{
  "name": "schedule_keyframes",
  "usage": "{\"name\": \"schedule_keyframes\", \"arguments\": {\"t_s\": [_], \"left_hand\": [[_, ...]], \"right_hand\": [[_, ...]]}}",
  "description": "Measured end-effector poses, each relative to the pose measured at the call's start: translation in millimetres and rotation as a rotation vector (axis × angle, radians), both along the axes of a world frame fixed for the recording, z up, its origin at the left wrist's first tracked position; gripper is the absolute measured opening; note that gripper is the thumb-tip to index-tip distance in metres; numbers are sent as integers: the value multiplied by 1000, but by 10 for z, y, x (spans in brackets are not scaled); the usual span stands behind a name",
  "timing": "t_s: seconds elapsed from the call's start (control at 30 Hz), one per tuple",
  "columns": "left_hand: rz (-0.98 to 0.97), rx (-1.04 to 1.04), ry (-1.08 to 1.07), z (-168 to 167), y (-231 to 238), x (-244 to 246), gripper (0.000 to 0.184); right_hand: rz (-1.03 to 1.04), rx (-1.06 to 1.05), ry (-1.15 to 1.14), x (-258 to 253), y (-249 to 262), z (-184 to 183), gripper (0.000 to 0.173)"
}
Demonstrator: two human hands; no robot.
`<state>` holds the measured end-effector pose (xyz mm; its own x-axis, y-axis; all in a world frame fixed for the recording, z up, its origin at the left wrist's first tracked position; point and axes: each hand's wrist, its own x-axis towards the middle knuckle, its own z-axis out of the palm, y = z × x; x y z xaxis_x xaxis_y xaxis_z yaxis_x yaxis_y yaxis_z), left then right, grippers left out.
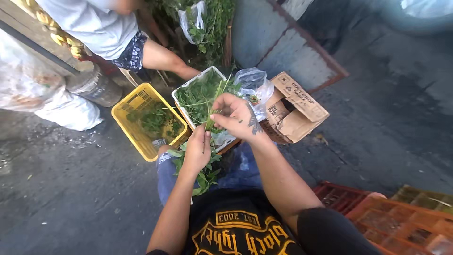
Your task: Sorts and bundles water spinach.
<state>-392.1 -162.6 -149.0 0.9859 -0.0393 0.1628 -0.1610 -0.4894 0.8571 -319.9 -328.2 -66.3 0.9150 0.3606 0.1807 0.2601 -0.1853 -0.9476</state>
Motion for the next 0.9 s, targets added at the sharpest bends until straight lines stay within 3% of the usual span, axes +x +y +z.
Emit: {"name": "schedule_keyframes", "arguments": {"t_s": [0.13,0.27,0.4,0.57,0.7,0.8,0.9], "left_hand": [[-12,66,24,16,0,-6,28],[-29,100,37,26,2,-3,28],[-31,104,52,7,-34,11,25],[84,-1,-12,-73,-101,15,24],[92,-188,-22,-77,-121,37,29],[69,-263,-6,-51,-82,56,34],[37,-319,23,-70,-96,40,35]], "right_hand": [[14,-4,-35,21,-2,-25,38],[27,-111,-169,19,-8,-38,17],[-97,-201,-358,-22,88,-126,10],[-102,-252,-394,-82,130,-145,10],[-163,-66,-374,-172,115,-188,35],[-340,188,-321,-170,62,-290,34],[-240,211,-114,-101,-38,-290,40]]}}
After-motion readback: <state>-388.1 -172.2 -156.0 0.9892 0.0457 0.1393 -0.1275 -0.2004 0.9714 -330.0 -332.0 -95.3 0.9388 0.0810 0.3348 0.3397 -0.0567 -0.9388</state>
